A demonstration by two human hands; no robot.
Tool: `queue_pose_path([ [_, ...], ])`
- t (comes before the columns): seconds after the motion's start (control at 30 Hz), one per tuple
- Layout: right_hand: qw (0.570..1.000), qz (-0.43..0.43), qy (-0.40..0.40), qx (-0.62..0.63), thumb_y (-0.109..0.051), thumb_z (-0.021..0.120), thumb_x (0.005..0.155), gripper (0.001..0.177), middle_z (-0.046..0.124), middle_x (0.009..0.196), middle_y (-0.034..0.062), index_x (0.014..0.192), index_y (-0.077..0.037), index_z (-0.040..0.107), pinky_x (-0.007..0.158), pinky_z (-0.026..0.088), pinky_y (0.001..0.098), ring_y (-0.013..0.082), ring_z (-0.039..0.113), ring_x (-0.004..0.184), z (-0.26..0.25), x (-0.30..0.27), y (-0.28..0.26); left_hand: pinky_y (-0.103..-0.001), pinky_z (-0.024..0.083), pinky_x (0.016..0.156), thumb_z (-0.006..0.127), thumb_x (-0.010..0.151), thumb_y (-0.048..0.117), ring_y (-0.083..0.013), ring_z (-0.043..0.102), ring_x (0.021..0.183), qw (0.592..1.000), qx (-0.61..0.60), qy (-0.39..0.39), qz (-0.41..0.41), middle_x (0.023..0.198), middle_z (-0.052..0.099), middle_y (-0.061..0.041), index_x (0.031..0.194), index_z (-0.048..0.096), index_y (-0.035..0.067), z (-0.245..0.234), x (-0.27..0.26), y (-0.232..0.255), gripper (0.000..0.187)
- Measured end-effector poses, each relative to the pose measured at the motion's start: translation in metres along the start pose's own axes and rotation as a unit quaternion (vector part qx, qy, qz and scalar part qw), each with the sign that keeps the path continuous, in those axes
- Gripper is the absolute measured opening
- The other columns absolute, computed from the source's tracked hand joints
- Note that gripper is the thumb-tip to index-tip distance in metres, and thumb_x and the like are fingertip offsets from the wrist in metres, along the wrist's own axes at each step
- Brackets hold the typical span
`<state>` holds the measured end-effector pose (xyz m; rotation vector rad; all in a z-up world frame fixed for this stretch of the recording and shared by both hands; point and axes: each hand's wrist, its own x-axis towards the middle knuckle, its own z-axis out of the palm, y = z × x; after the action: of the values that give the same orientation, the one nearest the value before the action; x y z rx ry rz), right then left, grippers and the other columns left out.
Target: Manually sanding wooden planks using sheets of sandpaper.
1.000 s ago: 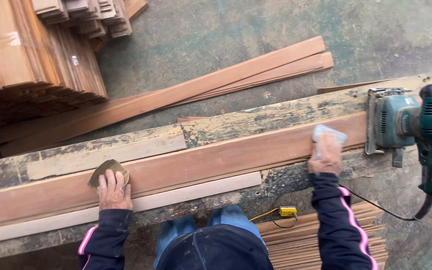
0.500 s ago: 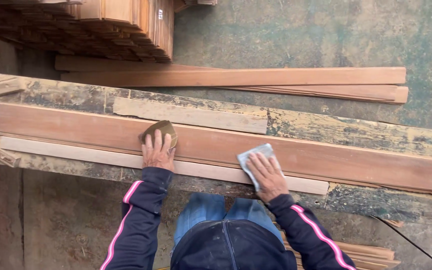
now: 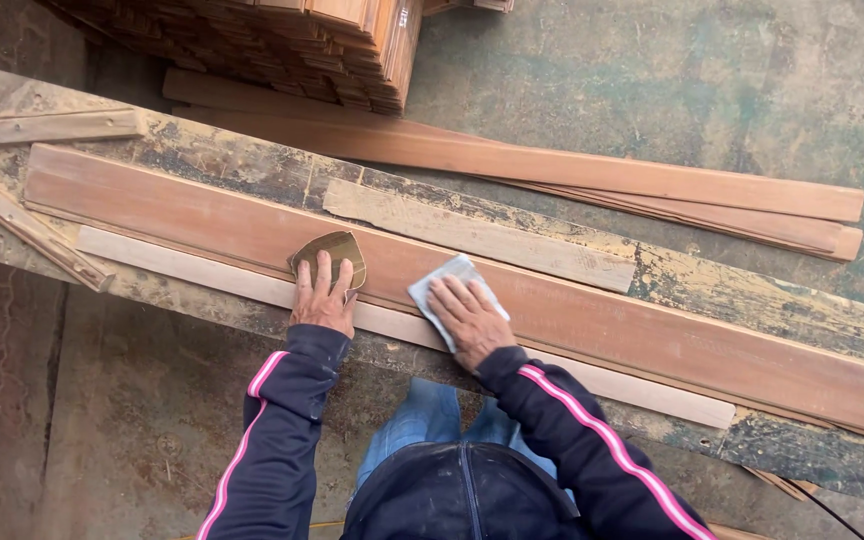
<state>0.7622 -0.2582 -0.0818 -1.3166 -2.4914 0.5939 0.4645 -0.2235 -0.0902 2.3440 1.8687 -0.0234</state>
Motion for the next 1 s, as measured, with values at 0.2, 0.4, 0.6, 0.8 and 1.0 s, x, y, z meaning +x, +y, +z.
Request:
queue_pose_path([
  [0.2, 0.986, 0.157, 0.015, -0.05, -0.009, 0.066, 0.072, 0.077, 0.04, 0.159, 0.0098, 0.147, -0.011, 0.048, 0.124, 0.02, 0.0502, 0.0281, 0.031, 0.15, -0.038, -0.167, 0.059, -0.052, 0.034, 0.117, 0.07, 0.09, 0.033, -0.0534, 0.036, 0.14, 1.0, -0.013, -0.006, 0.002, 0.158, 0.04, -0.022, 0.149, 0.05, 0.012, -0.02, 0.011, 0.002, 0.066],
  [0.4, 0.994, 0.102, 0.021, 0.016, -0.006, 0.067, 0.06, 0.092, 0.038, 0.16, 0.0178, 0.15, -0.002, 0.044, 0.125, 0.023, 0.0512, 0.0346, 0.03, 0.152, -0.012, -0.052, 0.038, -0.053, 0.036, 0.113, 0.07, 0.089, 0.033, -0.0497, 0.04, 0.135, 0.996, -0.077, -0.032, -0.035, 0.16, 0.041, -0.018, 0.148, 0.052, 0.013, -0.046, 0.015, 0.011, 0.064],
  [0.6, 0.998, 0.03, 0.06, 0.021, -0.012, 0.066, 0.081, 0.076, 0.036, 0.167, 0.0143, 0.154, -0.003, 0.044, 0.129, 0.021, 0.0475, 0.0304, 0.028, 0.157, 0.005, -0.006, 0.05, -0.063, 0.023, 0.123, 0.064, 0.096, 0.028, -0.046, 0.022, 0.155, 0.996, -0.039, 0.066, -0.054, 0.169, 0.027, -0.024, 0.15, 0.047, 0.001, 0.039, 0.01, 0.027, 0.063],
  [0.8, 0.963, 0.237, 0.105, -0.075, -0.002, 0.063, 0.076, 0.074, 0.044, 0.161, 0.0131, 0.149, -0.008, 0.051, 0.126, 0.027, 0.0493, 0.0294, 0.036, 0.153, -0.075, -0.282, 0.169, -0.059, 0.02, 0.124, 0.064, 0.094, 0.032, -0.0421, 0.021, 0.155, 0.994, -0.022, 0.074, -0.073, 0.166, 0.029, -0.022, 0.154, 0.042, 0.001, 0.101, -0.01, 0.272, 0.07],
  [1.0, 0.875, 0.417, 0.176, -0.174, -0.018, 0.061, 0.107, 0.044, 0.054, 0.158, 0.0209, 0.145, 0.004, 0.061, 0.128, 0.035, 0.0511, 0.0376, 0.05, 0.149, -0.105, -0.536, 0.301, -0.054, 0.016, 0.127, 0.055, 0.092, 0.016, -0.0418, 0.025, 0.154, 0.969, -0.131, -0.083, 0.192, 0.165, 0.026, -0.029, 0.155, 0.037, -0.003, 0.126, -0.025, 0.609, 0.068],
])
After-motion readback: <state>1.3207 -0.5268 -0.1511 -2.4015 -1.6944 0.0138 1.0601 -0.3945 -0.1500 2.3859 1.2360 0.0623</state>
